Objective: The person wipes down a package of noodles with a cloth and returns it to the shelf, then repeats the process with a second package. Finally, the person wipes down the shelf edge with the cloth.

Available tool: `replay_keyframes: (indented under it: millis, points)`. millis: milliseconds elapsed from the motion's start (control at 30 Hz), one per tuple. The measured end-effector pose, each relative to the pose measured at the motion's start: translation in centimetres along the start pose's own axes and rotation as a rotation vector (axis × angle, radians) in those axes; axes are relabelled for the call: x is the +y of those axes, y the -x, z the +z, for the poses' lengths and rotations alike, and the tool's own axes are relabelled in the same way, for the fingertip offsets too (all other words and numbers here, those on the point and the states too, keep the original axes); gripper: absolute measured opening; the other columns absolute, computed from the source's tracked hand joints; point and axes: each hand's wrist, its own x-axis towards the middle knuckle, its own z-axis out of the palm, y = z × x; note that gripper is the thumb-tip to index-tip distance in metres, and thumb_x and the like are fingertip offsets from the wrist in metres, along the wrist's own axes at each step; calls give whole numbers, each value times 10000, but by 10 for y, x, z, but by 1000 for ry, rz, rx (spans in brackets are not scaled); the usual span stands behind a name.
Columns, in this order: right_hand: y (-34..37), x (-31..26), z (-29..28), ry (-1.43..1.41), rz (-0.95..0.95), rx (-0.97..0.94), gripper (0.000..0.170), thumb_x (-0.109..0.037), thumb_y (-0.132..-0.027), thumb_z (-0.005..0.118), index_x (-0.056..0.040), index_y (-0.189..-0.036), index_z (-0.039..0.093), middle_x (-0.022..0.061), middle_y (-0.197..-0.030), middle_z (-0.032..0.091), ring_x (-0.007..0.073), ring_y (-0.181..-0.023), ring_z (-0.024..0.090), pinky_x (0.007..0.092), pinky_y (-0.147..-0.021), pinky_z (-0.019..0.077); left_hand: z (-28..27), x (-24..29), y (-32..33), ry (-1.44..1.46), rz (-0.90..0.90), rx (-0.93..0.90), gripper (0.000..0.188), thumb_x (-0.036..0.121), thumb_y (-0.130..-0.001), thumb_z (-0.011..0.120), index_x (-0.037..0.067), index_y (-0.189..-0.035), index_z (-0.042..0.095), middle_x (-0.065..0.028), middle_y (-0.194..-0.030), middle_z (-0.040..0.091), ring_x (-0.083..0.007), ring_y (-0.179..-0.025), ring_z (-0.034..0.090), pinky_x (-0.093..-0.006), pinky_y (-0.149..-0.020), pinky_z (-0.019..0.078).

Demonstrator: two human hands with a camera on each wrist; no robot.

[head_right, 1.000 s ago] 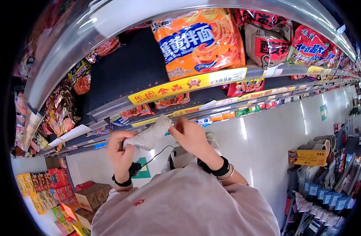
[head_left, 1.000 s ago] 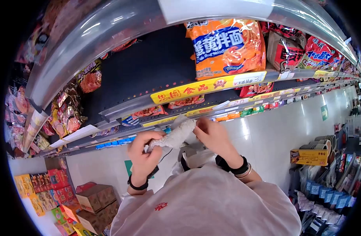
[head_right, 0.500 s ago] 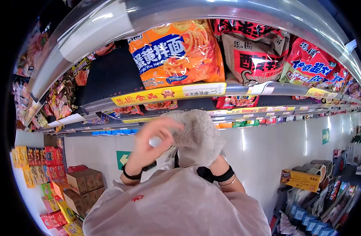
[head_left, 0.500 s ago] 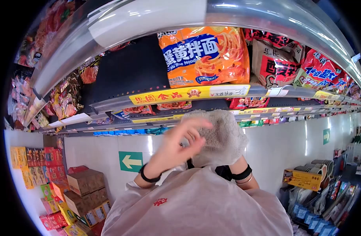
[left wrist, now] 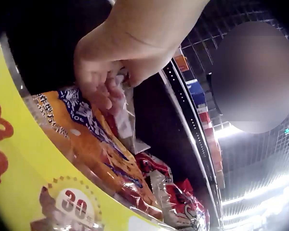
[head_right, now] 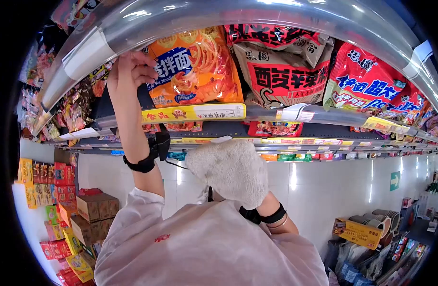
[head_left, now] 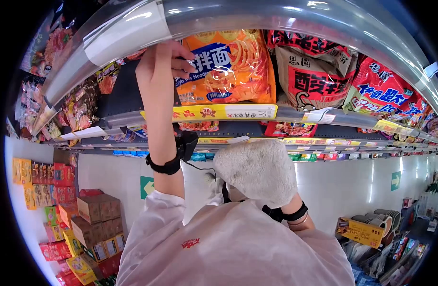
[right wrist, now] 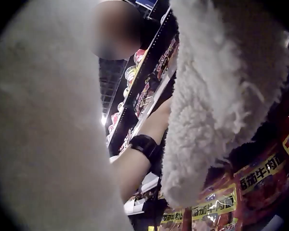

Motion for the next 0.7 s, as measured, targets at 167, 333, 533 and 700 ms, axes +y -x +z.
replay_keyframes:
  millis: [167, 333, 533, 700]
  points:
    - [-1, 5, -9, -21, 1, -34, 501, -250, -687, 592, -85, -1130, 426, 66, -1080, 484, 194, -998, 451, 339, -853, 355, -1, -13, -5, 175, 115, 135, 237, 200, -858, 389, -22, -863, 469, -85, -735, 539, -172, -620, 570, -278, -544, 481]
    - [2, 8, -14, 2, -11, -24, 515, -242, -672, 606, -88, -1131, 429, 57, -1076, 489, 196, -997, 451, 340, -854, 350, -5, -18, -8, 487, 176, 211, 212, 185, -858, 355, 8, -919, 455, -80, -908, 510, -238, -834, 529, -418, -742, 437]
    - [5, 12, -16, 74, -31, 19, 532, -233, -655, 622, -91, -1132, 433, 46, -1072, 495, 199, -997, 450, 342, -854, 344, -25, -28, 9, 776, 264, 308, 184, 194, -839, 405, 63, -959, 451, -41, -902, 507, -173, -914, 488, -413, -803, 412]
    - [11, 16, -18, 173, -49, 59, 547, -225, -640, 635, -94, -1133, 436, 37, -1068, 501, 202, -996, 449, 343, -855, 339, -38, -14, 55, 146, 304, 393, 420, 248, -795, 448, 39, -1139, 326, -87, -1106, 404, -216, -1018, 421, -376, -879, 350]
